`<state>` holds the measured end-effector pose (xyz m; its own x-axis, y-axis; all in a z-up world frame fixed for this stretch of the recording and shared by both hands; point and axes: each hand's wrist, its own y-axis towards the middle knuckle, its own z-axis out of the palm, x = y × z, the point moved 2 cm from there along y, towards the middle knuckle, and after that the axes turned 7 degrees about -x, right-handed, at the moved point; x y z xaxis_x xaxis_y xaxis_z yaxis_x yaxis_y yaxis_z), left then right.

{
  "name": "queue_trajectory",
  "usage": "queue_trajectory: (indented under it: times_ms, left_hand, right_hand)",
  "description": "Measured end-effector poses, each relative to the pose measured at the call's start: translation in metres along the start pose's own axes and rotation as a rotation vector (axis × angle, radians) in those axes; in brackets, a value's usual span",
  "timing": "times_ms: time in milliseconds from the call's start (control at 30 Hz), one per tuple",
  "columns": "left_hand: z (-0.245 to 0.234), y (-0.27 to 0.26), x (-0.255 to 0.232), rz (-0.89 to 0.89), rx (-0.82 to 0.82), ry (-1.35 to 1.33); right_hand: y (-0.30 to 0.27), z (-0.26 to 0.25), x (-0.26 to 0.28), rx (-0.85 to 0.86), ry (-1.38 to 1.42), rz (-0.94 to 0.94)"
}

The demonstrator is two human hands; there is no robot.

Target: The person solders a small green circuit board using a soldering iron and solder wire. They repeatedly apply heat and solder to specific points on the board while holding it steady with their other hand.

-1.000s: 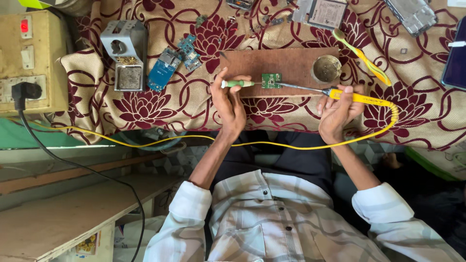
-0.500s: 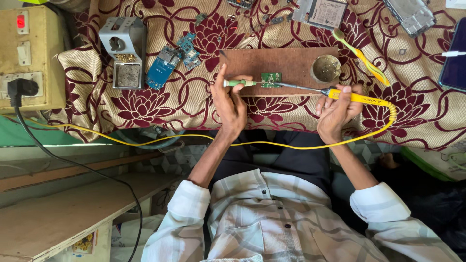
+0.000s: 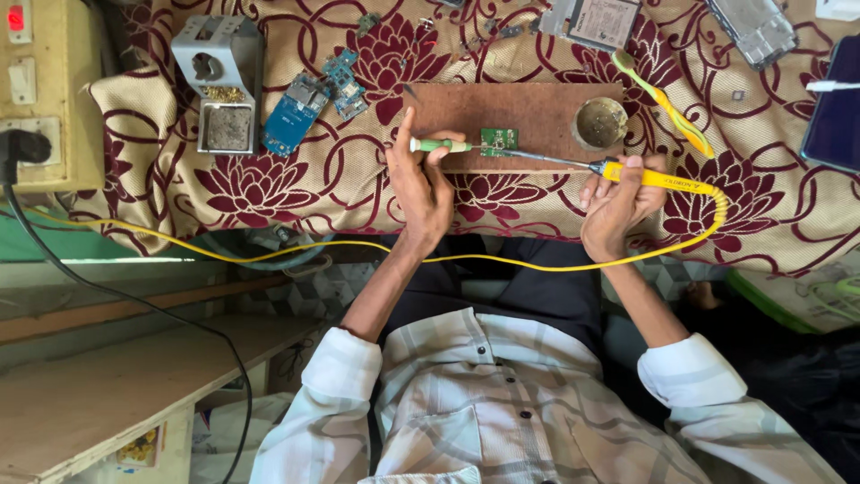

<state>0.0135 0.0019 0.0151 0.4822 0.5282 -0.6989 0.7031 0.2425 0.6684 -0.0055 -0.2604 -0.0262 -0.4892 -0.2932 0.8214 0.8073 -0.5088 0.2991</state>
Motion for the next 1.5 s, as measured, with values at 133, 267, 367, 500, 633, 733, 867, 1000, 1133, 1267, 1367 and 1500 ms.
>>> queue_trajectory:
  times_ms: [133, 267, 367, 500, 633, 733, 867, 1000, 1133, 1267, 1367, 1500]
  left_hand:
    - [-0.001, 0.002, 0.001, -0.017, 0.003, -0.090]
    - [0.001, 0.002, 0.004, -0.017, 0.005, -0.014]
    - [0.001, 0.003, 0.005, -0.017, 0.014, -0.027]
    - [-0.001, 0.003, 0.001, -0.020, 0.012, -0.052]
    - [-0.004, 0.005, -0.004, -0.045, 0.013, -0.079]
    - [-0.003, 0.009, -0.007, -0.054, 0.008, -0.133]
    - [-0.004, 0.004, -0.006, -0.066, 0.003, -0.111]
    - [-0.002, 0.004, -0.003, -0.080, 0.016, -0.117]
    - [0.001, 0.006, 0.000, -0.184, 0.007, -0.264]
    - [-0.001, 0.007, -0.005, -0.075, -0.004, -0.130]
    - [-0.005, 0.007, -0.009, -0.071, -0.008, -0.116]
    - [-0.003, 0.010, -0.010, -0.085, 0.004, -0.091]
  right_hand:
    - [0.001, 0.004, 0.002, -0.037, 0.010, 0.008]
    - [0.003, 0.005, 0.007, 0.002, -0.054, -0.054]
    - [0.004, 0.010, 0.014, 0.036, -0.152, -0.118]
    - [0.011, 0.024, 0.030, 0.049, -0.267, -0.085]
    - [0.009, 0.042, 0.057, 0.223, -0.510, -0.237]
    - [0.013, 0.061, 0.072, 0.284, -0.607, -0.302]
    - [0.018, 0.082, 0.089, 0.363, -0.723, -0.417]
    - [0.030, 0.100, 0.099, 0.456, -0.848, -0.527]
    - [0.037, 0.106, 0.101, 0.466, -0.864, -0.513]
    - [0.040, 0.098, 0.098, 0.432, -0.719, -0.305]
    - [0.035, 0.094, 0.099, 0.437, -0.718, -0.335]
    - [0.032, 0.093, 0.098, 0.462, -0.699, -0.338]
